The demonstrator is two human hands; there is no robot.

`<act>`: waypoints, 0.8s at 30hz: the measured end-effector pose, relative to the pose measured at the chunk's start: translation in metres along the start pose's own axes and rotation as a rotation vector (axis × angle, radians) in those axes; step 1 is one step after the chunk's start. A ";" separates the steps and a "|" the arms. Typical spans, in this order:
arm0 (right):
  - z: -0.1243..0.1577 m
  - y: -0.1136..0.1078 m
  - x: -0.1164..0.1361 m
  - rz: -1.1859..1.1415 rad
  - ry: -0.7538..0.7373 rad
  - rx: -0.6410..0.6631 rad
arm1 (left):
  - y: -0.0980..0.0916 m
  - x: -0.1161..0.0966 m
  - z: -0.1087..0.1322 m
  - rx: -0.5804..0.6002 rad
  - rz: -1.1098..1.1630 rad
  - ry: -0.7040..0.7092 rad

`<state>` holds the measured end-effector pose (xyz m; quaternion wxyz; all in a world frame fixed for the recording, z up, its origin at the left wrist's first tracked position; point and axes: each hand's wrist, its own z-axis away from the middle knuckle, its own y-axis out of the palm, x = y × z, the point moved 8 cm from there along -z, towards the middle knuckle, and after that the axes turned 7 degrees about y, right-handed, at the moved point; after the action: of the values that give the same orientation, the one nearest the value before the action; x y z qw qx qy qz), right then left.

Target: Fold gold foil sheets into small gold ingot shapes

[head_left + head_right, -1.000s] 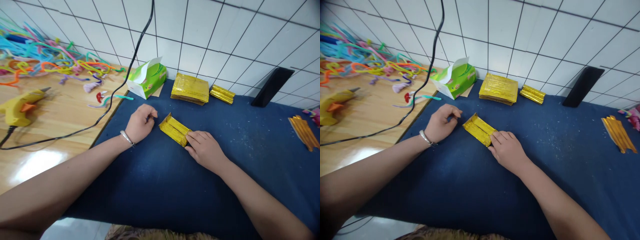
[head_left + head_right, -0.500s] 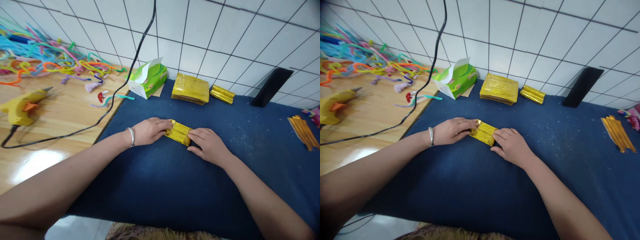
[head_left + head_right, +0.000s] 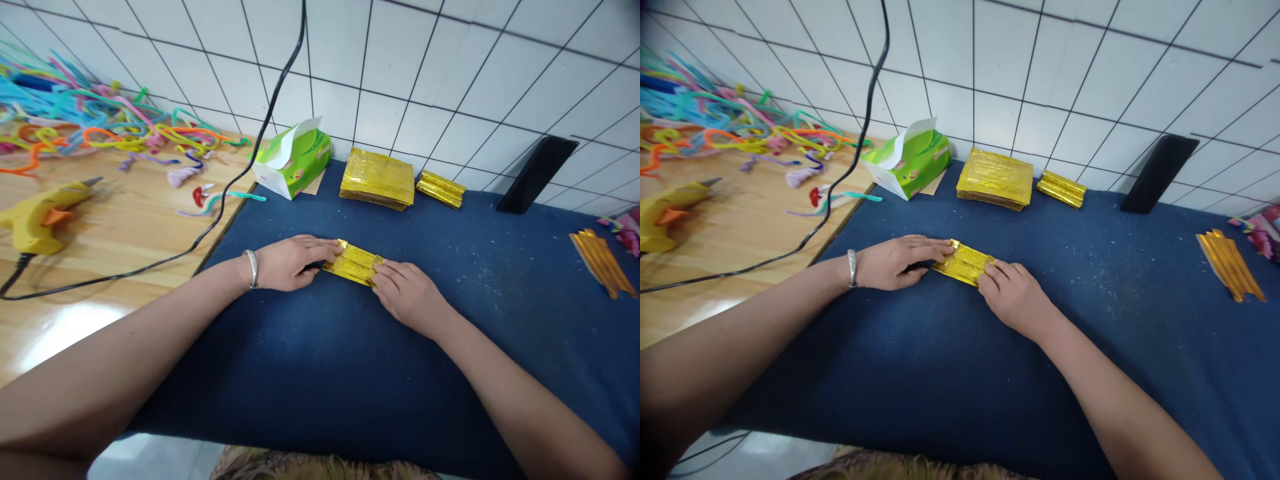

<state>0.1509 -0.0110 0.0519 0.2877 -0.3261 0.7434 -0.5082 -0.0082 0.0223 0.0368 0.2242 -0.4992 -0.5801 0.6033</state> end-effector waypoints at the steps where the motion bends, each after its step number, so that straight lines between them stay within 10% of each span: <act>1: 0.001 0.000 -0.001 -0.007 0.011 -0.012 | -0.001 0.000 0.000 -0.013 0.016 0.007; 24: 0.005 0.002 -0.015 -0.133 0.146 -0.023 | 0.000 -0.005 -0.001 -0.139 -0.137 0.065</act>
<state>0.1633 -0.0020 0.0496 0.1944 -0.3402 0.7449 -0.5399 -0.0056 0.0182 0.0385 0.2485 -0.4919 -0.6459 0.5282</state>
